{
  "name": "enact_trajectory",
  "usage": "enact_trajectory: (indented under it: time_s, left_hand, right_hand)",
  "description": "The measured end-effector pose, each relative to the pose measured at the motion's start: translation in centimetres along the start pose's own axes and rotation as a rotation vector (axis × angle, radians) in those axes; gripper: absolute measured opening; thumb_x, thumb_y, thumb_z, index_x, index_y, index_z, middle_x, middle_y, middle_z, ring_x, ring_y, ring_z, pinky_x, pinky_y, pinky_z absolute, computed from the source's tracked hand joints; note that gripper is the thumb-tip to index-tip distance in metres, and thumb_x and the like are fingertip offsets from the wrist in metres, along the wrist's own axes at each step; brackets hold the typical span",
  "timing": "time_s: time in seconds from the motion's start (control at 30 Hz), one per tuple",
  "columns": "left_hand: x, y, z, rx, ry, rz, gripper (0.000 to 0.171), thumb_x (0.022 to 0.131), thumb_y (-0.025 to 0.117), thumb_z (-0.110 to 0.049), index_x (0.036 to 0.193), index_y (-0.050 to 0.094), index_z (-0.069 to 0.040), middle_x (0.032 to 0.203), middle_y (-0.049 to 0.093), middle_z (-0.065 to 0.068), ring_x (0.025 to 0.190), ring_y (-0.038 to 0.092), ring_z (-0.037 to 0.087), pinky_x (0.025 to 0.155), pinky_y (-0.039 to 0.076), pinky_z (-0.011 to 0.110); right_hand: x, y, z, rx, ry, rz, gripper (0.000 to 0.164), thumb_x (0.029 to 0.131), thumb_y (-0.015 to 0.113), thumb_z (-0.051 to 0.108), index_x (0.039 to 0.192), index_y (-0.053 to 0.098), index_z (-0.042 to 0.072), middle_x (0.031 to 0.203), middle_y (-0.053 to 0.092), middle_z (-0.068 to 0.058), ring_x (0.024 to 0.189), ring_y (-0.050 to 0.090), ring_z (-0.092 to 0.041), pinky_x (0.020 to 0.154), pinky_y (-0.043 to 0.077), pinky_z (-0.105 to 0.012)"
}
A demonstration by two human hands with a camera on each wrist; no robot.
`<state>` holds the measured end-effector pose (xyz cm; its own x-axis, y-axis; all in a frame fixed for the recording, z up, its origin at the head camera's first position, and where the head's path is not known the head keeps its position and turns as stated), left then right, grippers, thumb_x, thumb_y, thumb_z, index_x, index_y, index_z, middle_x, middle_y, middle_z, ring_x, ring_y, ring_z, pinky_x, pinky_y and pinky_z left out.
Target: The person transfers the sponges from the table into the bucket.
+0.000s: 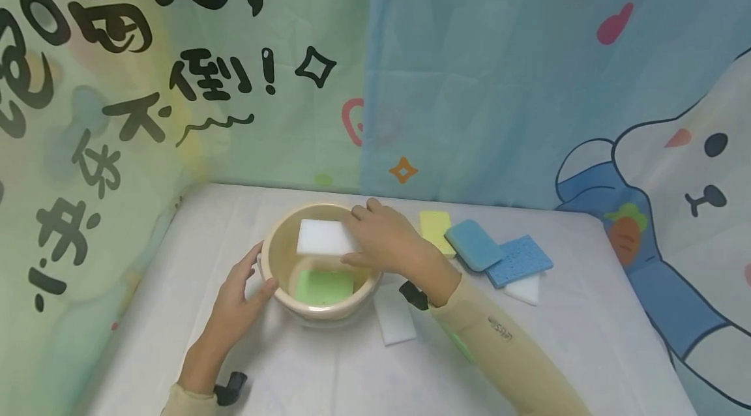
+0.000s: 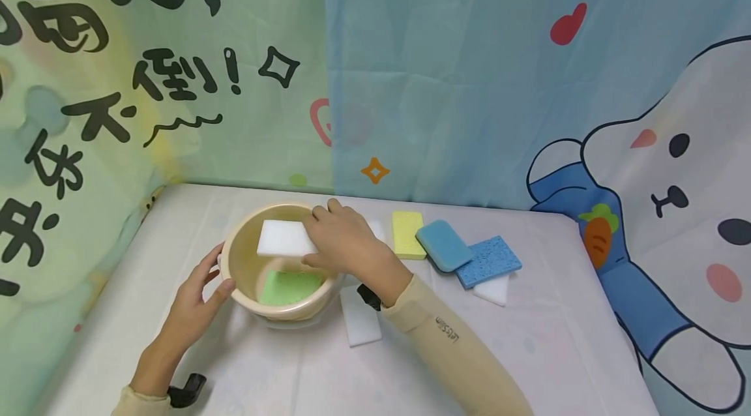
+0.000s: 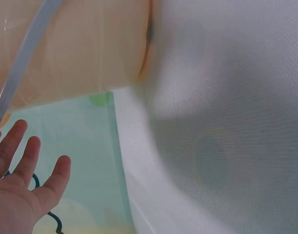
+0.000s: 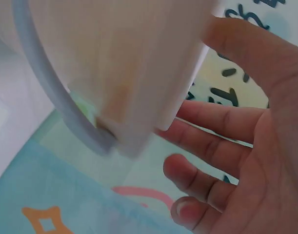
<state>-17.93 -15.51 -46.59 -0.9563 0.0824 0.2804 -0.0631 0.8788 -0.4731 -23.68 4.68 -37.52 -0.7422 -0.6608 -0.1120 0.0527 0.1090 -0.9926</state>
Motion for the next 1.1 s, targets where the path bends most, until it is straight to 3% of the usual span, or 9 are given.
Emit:
enact_trajectory:
  time_s: [0.13, 0.37, 0.63, 0.87, 1.1]
  left_hand:
    - [-0.1, 0.1, -0.1, -0.007, 0.007, 0.002, 0.067, 0.098, 0.065, -0.03, 0.155, 0.037, -0.01, 0.155, 0.041, 0.014, 0.141, 0.036, 0.035, 0.111, 0.036, 0.057]
    - [-0.1, 0.2, -0.2, -0.008, 0.005, 0.011, 0.066, 0.098, 0.065, -0.029, 0.155, 0.036, -0.011, 0.154, 0.041, 0.013, 0.141, 0.036, 0.034, 0.111, 0.036, 0.056]
    - [0.0, 0.2, -0.3, 0.001, 0.0, 0.011, 0.067, 0.098, 0.064, -0.027, 0.156, 0.035, -0.009, 0.155, 0.039, 0.014, 0.142, 0.035, 0.034, 0.111, 0.037, 0.055]
    - [0.1, 0.1, -0.3, -0.002, 0.005, 0.013, 0.066, 0.098, 0.065, -0.02, 0.155, 0.035, -0.009, 0.156, 0.039, 0.014, 0.142, 0.035, 0.035, 0.111, 0.037, 0.055]
    - [-0.1, 0.1, -0.2, -0.002, -0.01, 0.016, 0.066, 0.098, 0.064, -0.022, 0.156, 0.035, -0.009, 0.156, 0.039, 0.013, 0.142, 0.035, 0.034, 0.111, 0.037, 0.055]
  right_hand:
    - [0.7, 1.1, 0.4, -0.053, 0.006, 0.03, 0.056, 0.092, 0.068, 0.052, 0.122, 0.062, 0.005, 0.114, 0.061, -0.009, 0.096, 0.048, -0.027, 0.077, 0.05, -0.037]
    - [1.1, 1.3, 1.1, -0.16, -0.002, -0.04, 0.06, 0.09, 0.071, 0.052, 0.124, 0.061, 0.005, 0.112, 0.059, -0.008, 0.091, 0.047, -0.025, 0.072, 0.049, -0.032]
    - [0.5, 1.3, 0.8, -0.089, 0.001, -0.034, 0.054, 0.093, 0.067, 0.049, 0.127, 0.061, 0.008, 0.113, 0.058, -0.007, 0.094, 0.049, -0.025, 0.075, 0.048, -0.033]
    - [-1.8, -0.2, -0.8, 0.022, 0.045, -0.061, 0.051, 0.097, 0.064, 0.045, 0.134, 0.059, 0.01, 0.122, 0.059, -0.009, 0.103, 0.053, -0.028, 0.08, 0.051, -0.037]
    - [-5.3, -1.2, -3.0, 0.076, 0.07, -0.207, 0.051, 0.096, 0.067, 0.041, 0.132, 0.062, 0.004, 0.118, 0.064, -0.012, 0.101, 0.058, -0.031, 0.08, 0.052, -0.042]
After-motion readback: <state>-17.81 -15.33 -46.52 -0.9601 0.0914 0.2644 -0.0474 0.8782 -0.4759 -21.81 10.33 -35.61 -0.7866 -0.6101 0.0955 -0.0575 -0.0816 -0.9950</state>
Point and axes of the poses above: each hand's wrist, its own x-axis towards the middle knuckle, its own y-axis out of the palm, z = x × y, the point moved 9 cm from there along x, towards the middle knuckle
